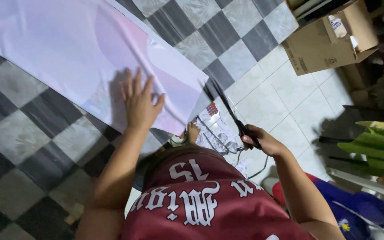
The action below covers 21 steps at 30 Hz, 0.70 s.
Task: The person uses scissors to cut a large piece of white fabric laid out on a checkered table. They trim the edges and cut along a curved pattern, occasionally adjusting the fabric's position to continue the cut.
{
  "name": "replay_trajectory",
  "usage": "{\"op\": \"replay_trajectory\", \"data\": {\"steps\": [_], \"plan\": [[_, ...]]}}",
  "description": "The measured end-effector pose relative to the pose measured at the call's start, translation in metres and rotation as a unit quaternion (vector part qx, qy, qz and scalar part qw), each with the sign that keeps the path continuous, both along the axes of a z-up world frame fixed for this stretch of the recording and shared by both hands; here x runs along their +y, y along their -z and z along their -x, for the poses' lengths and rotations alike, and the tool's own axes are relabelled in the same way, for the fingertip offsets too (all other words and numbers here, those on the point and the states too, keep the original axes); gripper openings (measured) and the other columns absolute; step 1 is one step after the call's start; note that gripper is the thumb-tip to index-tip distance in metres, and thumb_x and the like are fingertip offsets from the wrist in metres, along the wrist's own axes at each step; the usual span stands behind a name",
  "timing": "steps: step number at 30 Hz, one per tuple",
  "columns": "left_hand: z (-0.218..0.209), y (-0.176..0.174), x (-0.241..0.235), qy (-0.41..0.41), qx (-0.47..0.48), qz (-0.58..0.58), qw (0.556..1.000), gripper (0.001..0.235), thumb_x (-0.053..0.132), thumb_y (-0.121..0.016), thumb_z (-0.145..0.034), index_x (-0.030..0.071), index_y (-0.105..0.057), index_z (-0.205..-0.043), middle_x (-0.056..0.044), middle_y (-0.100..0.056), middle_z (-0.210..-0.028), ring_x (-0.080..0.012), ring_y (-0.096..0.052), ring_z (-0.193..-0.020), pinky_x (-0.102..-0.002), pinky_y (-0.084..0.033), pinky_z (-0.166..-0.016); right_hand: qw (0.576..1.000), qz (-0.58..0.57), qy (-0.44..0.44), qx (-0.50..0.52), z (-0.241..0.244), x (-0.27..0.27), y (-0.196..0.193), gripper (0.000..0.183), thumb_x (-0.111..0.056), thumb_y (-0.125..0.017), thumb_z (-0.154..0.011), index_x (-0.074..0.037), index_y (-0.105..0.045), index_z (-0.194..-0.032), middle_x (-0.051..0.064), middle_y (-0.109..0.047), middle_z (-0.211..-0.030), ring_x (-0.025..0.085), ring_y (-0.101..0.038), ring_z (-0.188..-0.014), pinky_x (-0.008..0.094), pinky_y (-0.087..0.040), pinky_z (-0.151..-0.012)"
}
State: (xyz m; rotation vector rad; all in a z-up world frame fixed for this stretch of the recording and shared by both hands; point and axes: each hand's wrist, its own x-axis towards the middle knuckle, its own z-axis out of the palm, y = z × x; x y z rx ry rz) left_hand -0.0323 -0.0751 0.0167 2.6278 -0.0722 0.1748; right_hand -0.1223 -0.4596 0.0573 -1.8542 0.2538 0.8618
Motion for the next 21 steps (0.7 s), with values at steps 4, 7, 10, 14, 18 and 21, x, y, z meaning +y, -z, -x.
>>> {"op": "replay_trajectory", "data": {"steps": [4, 7, 10, 14, 18, 21], "plan": [[0.014, 0.032, -0.068, 0.055, -0.086, 0.024, 0.994, 0.027, 0.039, -0.077, -0.072, 0.021, -0.068, -0.089, 0.0, -0.053, -0.108, -0.0239, -0.046, -0.105, -0.04, -0.037, -0.081, 0.996, -0.051, -0.065, 0.039, -0.015, -0.023, -0.011, 0.033, -0.035, -0.067, -0.082, -0.003, -0.061, -0.086, 0.013, -0.064, -0.06, 0.024, -0.066, -0.058, 0.031, -0.05, -0.055], [0.021, 0.022, -0.103, 0.043, -0.1, 0.033, 0.994, 0.023, 0.037, -0.076, -0.073, 0.019, -0.066, -0.084, 0.004, -0.052, -0.094, -0.0184, -0.05, -0.089, -0.034, -0.041, -0.067, 0.991, -0.059, -0.105, 0.061, -0.024, -0.041, -0.012, 0.031, -0.033, -0.066, -0.083, -0.002, -0.061, -0.085, 0.013, -0.063, -0.059, 0.024, -0.067, -0.057, 0.031, -0.049, -0.054], [0.017, 0.021, -0.121, 0.01, -0.122, 0.019, 0.992, 0.021, 0.031, -0.076, -0.073, 0.017, -0.065, -0.084, 0.002, -0.052, -0.09, -0.0197, -0.052, -0.086, -0.034, -0.043, -0.064, 0.986, -0.064, -0.131, 0.075, -0.035, -0.056, -0.003, 0.029, -0.031, -0.066, -0.084, -0.002, -0.061, -0.086, 0.013, -0.063, -0.058, 0.024, -0.066, -0.056, 0.029, -0.048, -0.053], [0.013, 0.031, -0.134, -0.039, -0.149, 0.011, 0.988, 0.015, 0.024, -0.075, -0.074, 0.018, -0.062, -0.076, 0.005, -0.049, -0.085, -0.0174, -0.05, -0.081, -0.032, -0.04, -0.061, 0.982, -0.078, -0.155, 0.08, -0.046, -0.067, 0.006, 0.027, -0.029, -0.066, -0.084, -0.003, -0.061, -0.087, 0.012, -0.062, -0.059, 0.023, -0.067, -0.056, 0.028, -0.048, -0.053], [0.011, 0.027, -0.14, -0.074, -0.164, 0.008, 0.984, 0.016, 0.02, -0.075, -0.072, 0.019, -0.059, -0.074, 0.005, -0.049, -0.083, -0.019, -0.05, -0.08, -0.034, -0.039, -0.06, 0.979, -0.08, -0.173, 0.072, -0.057, -0.074, 0.005, 0.027, -0.029, -0.067, -0.083, -0.003, -0.061, -0.088, 0.013, -0.062, -0.059, 0.025, -0.067, -0.056, 0.029, -0.049, -0.053], [0.012, 0.012, -0.144, -0.07, -0.167, 0.022, 0.983, 0.016, 0.017, -0.076, -0.075, 0.014, -0.061, -0.078, 0.0, -0.05, -0.084, -0.0211, -0.052, -0.08, -0.033, -0.043, -0.065, 0.979, -0.063, -0.183, 0.057, -0.068, -0.075, 0.007, 0.029, -0.031, -0.069, -0.082, -0.003, -0.062, -0.087, 0.011, -0.063, -0.059, 0.023, -0.067, -0.057, 0.028, -0.048, -0.056]]}}
